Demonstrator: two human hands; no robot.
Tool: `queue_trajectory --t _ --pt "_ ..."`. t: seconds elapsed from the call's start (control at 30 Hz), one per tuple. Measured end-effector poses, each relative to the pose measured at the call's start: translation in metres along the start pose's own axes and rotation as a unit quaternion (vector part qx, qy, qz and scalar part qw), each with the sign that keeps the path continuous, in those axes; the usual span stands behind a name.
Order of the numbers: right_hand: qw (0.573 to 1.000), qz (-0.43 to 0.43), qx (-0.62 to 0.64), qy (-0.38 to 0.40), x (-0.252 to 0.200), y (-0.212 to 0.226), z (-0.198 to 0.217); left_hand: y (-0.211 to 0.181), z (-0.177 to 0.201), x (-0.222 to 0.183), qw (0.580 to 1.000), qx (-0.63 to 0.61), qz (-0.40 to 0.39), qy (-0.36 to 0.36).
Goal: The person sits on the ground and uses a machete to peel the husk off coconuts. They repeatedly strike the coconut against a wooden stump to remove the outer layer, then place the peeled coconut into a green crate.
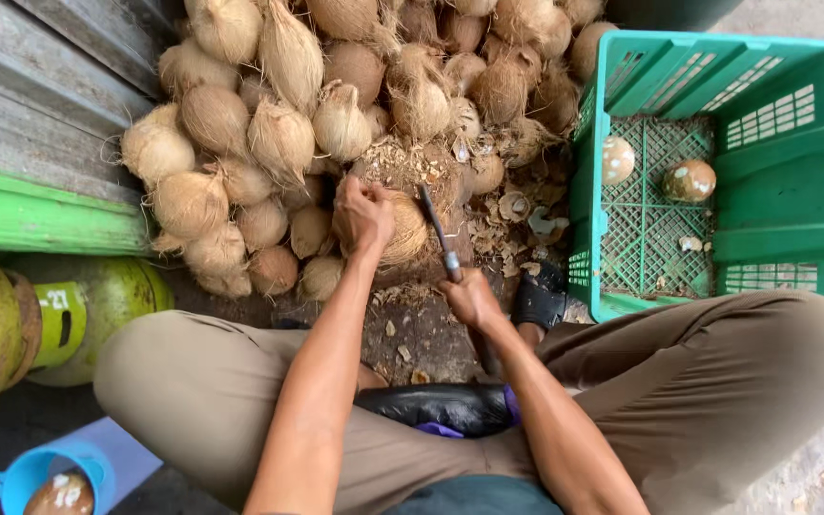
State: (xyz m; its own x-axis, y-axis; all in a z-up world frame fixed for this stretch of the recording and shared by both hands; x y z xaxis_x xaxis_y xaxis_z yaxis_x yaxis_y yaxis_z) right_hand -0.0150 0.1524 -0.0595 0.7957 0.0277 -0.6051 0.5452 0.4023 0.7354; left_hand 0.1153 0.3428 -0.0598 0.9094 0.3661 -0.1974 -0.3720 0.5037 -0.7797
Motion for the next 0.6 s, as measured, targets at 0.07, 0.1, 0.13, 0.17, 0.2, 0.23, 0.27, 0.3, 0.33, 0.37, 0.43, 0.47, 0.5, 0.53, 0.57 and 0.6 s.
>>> queue_trajectory --t 0.07,0.1,0.13,0.17,0.2,0.23,0.27,0.3,0.33,0.37,0.43,0.47,0.5,0.53,0.57,0.6 --pt "0.998 0.031 0.061 -0.011 -0.003 0.002 0.008 0.006 0.0 0.0 1.0 -0.002 0.028 0.009" --pt "0.991 0.071 0.115 -0.02 -0.003 0.005 0.016 0.001 0.002 0.0 0.999 0.007 -0.04 -0.02" --pt "0.977 0.113 0.182 -0.024 -0.006 0.007 0.019 0.0 0.007 -0.003 0.993 0.022 -0.104 -0.049" --pt "0.97 0.144 0.192 -0.04 -0.007 0.009 0.021 -0.001 0.012 -0.005 0.982 0.038 -0.168 -0.077" --pt "0.962 0.174 0.202 -0.063 -0.008 0.01 0.024 0.006 0.008 -0.002 0.991 0.027 -0.116 -0.055" --pt "0.952 0.204 0.211 -0.087 -0.009 0.011 0.025 0.013 0.004 0.001 0.997 0.017 -0.064 -0.032" --pt "0.962 0.167 0.199 -0.082 -0.005 0.004 0.022 0.018 -0.002 0.005 1.0 0.006 -0.014 -0.01" --pt "0.97 0.131 0.187 -0.077 -0.002 -0.004 0.017 0.022 -0.008 0.008 1.0 -0.002 0.01 0.011" --pt "0.977 0.096 0.175 -0.071 0.002 -0.012 0.006 0.029 -0.009 0.011 0.999 -0.009 0.033 0.029" --pt "0.993 0.018 0.115 -0.006 0.005 -0.025 -0.01 0.036 -0.009 0.015 0.997 -0.017 0.055 0.047" --pt "0.997 -0.053 0.038 0.048 0.014 -0.045 -0.03 0.05 0.002 0.028 0.992 -0.105 0.069 0.015" --pt "0.998 -0.046 0.019 0.039 0.019 -0.05 -0.031 0.058 0.007 0.036 0.986 -0.15 0.076 -0.002" --pt "0.999 -0.04 0.0 0.029 0.027 -0.054 -0.031 0.065 0.011 0.044 0.987 -0.141 0.081 -0.01" --pt "0.998 -0.05 0.016 0.038 0.023 -0.065 -0.035 0.079 0.015 0.04 0.987 -0.125 0.096 -0.012" --pt "0.997 -0.06 0.032 0.047 0.019 -0.073 -0.037 0.092 0.018 0.035 0.988 -0.11 0.111 -0.014" --pt "0.996 -0.063 0.048 0.051 0.025 -0.071 -0.033 0.09 0.018 0.039 0.989 -0.114 0.093 -0.026"
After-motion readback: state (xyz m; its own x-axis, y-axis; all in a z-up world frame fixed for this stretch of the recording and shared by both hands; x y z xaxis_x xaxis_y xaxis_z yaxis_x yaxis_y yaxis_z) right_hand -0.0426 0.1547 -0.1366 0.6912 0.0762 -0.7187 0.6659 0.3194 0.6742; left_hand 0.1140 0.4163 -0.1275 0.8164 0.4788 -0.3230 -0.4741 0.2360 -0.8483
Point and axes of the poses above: each hand's wrist, its own x-axis towards the middle knuckle, its own z-axis out of the back of the hand, y = z × x, the point moved 5 cm from there along x, towards the middle knuckle, and after that the axes turned 8 degrees about -x, right-handed, at the moved point
